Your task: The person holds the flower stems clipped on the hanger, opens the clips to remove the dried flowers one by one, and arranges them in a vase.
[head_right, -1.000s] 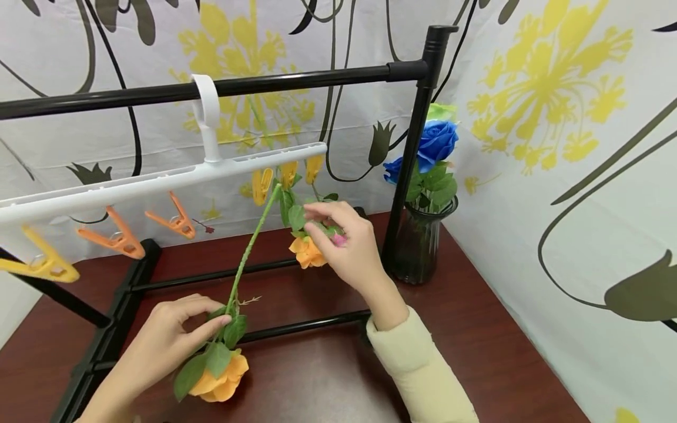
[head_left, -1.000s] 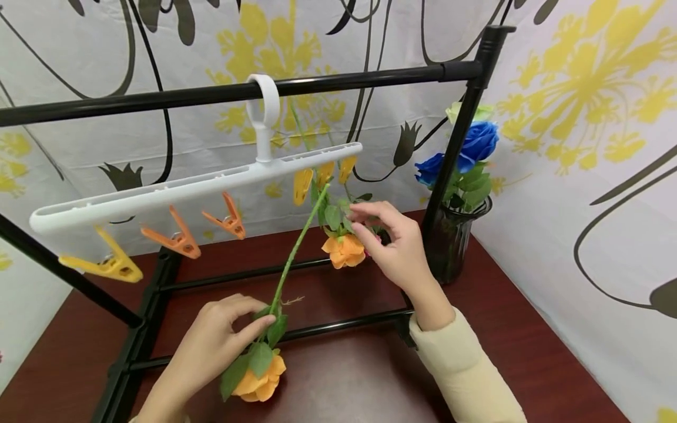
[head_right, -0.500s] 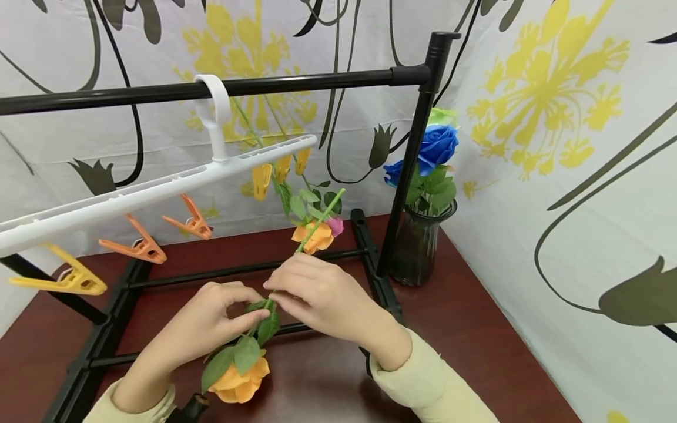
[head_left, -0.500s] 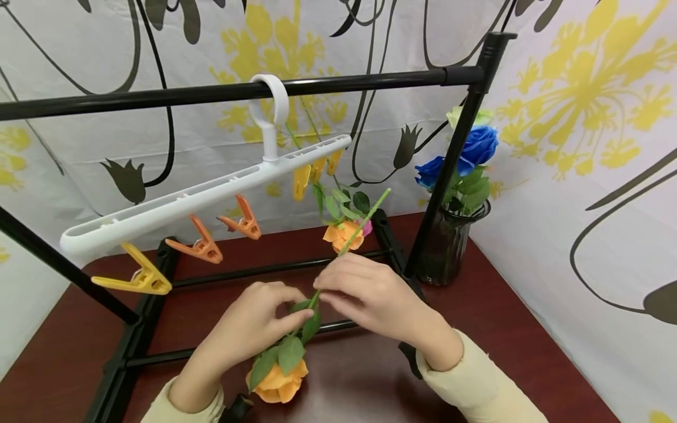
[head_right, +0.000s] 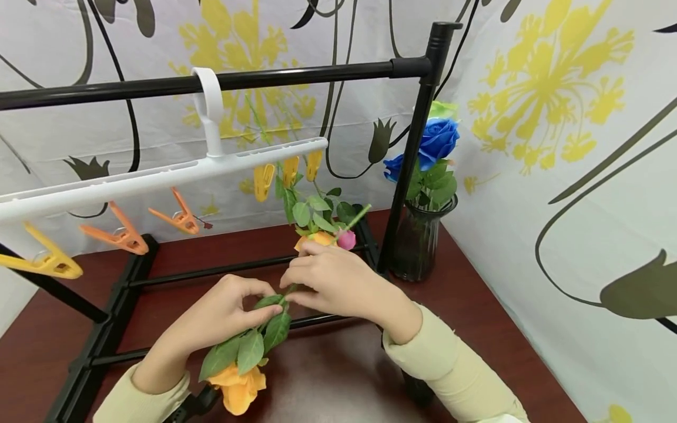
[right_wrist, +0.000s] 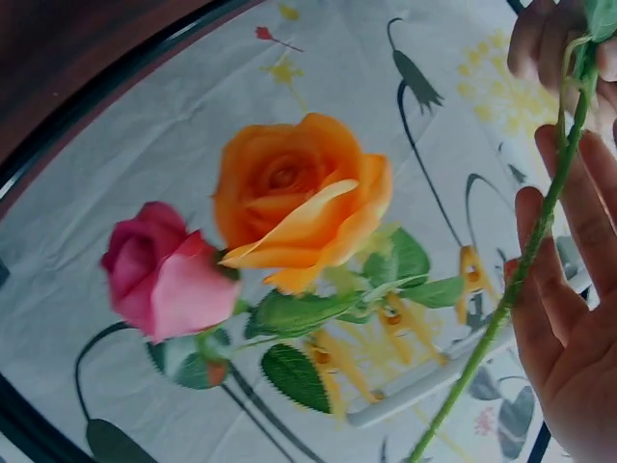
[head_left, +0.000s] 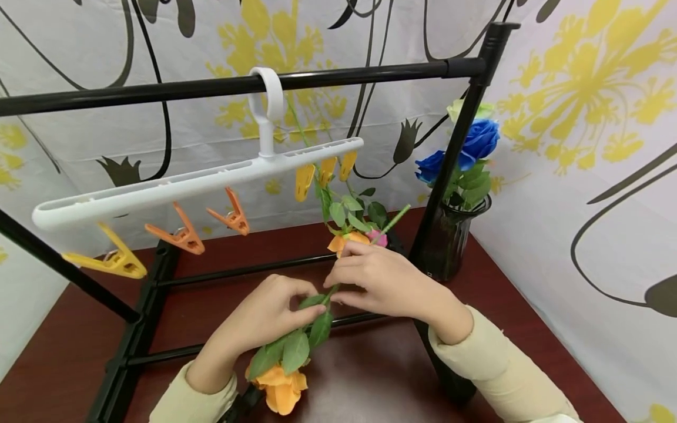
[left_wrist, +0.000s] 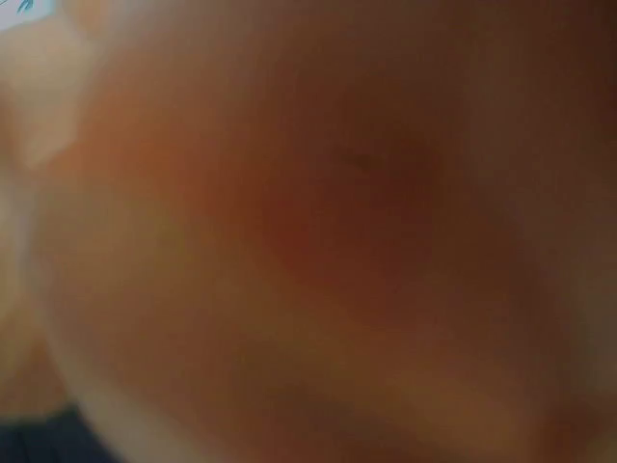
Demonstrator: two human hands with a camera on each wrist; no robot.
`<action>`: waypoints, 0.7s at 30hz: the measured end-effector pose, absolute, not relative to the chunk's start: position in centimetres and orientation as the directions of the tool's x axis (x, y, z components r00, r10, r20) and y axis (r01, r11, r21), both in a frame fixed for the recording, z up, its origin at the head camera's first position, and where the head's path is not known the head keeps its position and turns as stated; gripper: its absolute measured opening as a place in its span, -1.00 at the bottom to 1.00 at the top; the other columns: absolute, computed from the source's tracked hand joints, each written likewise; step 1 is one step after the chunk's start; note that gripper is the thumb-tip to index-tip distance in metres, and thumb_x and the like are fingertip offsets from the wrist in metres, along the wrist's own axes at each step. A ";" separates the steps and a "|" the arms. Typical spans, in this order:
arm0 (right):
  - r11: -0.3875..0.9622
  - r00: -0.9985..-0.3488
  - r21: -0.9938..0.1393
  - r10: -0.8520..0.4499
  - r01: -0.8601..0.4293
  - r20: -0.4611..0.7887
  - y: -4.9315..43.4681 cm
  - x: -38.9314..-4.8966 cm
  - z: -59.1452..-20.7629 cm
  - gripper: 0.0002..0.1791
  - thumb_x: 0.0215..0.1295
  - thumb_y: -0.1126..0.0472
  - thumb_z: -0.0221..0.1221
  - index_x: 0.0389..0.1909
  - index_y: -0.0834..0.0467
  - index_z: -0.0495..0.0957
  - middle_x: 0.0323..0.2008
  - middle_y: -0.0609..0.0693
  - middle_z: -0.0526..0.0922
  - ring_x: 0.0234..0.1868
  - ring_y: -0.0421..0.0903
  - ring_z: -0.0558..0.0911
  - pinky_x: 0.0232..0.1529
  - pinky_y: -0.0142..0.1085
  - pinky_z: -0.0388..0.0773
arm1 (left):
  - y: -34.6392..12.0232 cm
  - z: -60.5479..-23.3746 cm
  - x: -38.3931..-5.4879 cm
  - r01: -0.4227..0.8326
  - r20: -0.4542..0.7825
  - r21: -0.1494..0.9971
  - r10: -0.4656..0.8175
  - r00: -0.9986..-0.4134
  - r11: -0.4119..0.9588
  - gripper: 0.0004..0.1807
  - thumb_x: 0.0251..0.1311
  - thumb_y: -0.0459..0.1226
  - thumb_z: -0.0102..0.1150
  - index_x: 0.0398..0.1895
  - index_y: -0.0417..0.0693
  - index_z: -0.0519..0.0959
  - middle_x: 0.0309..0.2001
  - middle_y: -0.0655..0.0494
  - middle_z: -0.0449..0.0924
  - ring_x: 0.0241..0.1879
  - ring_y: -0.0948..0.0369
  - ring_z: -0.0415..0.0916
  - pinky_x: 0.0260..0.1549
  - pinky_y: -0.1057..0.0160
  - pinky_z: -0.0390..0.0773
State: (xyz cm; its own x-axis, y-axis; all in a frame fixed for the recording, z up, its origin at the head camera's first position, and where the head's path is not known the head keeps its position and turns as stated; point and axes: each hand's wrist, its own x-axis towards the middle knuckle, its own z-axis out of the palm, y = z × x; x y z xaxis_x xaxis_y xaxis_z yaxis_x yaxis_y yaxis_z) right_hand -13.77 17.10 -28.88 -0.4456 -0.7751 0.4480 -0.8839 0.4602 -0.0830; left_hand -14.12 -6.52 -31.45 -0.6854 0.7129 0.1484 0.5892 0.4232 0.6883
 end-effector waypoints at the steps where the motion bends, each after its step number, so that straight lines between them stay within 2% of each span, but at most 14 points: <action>1: 0.454 -0.454 -0.109 -0.781 -0.884 0.430 17.2 -13.9 -29.0 -0.86 0.23 0.12 0.37 -0.19 -0.01 0.71 -0.29 -0.26 0.70 -0.22 -0.23 0.48 -0.18 -0.42 0.47 | -6.4 -31.5 -14.2 0.587 0.140 0.690 0.717 -0.683 0.424 -0.77 0.31 -0.18 0.26 -0.54 0.12 0.53 -0.68 0.38 0.23 -0.73 0.48 0.03 -0.64 0.47 0.19; 8: 0.455 -0.507 -0.227 -0.804 -0.861 0.311 17.7 -14.5 -29.8 -0.91 0.27 0.07 0.34 -0.26 -0.04 0.70 -0.33 -0.29 0.67 -0.31 -0.27 0.37 -0.27 -0.46 0.34 | -5.8 -31.9 -14.3 0.591 0.114 0.683 0.737 -0.666 0.428 -0.88 0.30 -0.19 0.27 -0.43 0.14 0.65 -0.60 0.40 0.51 -0.71 0.50 0.15 -0.64 0.48 0.26; 12: 0.435 -0.497 -0.247 -0.809 -0.866 0.315 18.0 -14.7 -30.2 -0.95 0.30 0.09 0.31 -0.35 -0.05 0.67 -0.41 -0.31 0.61 -0.34 -0.31 0.36 -0.25 -0.45 0.26 | -5.6 -31.7 -14.3 0.592 0.121 0.687 0.737 -0.665 0.422 -0.89 0.30 -0.16 0.27 -0.40 0.15 0.66 -0.55 0.39 0.57 -0.70 0.50 0.18 -0.63 0.47 0.29; 14: 0.425 -0.489 -0.250 -0.804 -0.870 0.339 18.2 -14.7 -30.4 -0.94 0.30 0.11 0.30 -0.37 -0.06 0.66 -0.42 -0.31 0.59 -0.36 -0.32 0.33 -0.26 -0.46 0.23 | -5.6 -31.6 -14.4 0.585 0.131 0.698 0.729 -0.672 0.413 -0.90 0.32 -0.14 0.25 -0.35 0.16 0.69 -0.49 0.38 0.63 -0.66 0.48 0.26 -0.59 0.44 0.37; 18: 0.423 -0.500 -0.270 -0.775 -0.865 0.388 19.0 -14.5 -30.8 -0.95 0.30 0.13 0.30 -0.37 -0.06 0.65 -0.42 -0.33 0.57 -0.34 -0.32 0.28 -0.28 -0.47 0.25 | -6.0 -31.0 -15.0 0.539 0.177 0.731 0.646 -0.743 0.419 -0.87 0.36 -0.08 0.20 -0.21 0.19 0.70 -0.30 0.34 0.70 -0.48 0.40 0.48 -0.42 0.35 0.54; 21: 0.425 -0.525 -0.313 -0.743 -0.850 0.415 19.8 -14.3 -31.0 -0.95 0.32 0.14 0.28 -0.35 -0.04 0.65 -0.38 -0.34 0.58 -0.28 -0.32 0.31 -0.23 -0.45 0.32 | -6.4 -30.6 -15.8 0.508 0.233 0.748 0.548 -0.804 0.427 -0.84 0.37 -0.08 0.20 -0.13 0.17 0.70 -0.19 0.27 0.72 -0.36 0.29 0.56 -0.35 0.28 0.58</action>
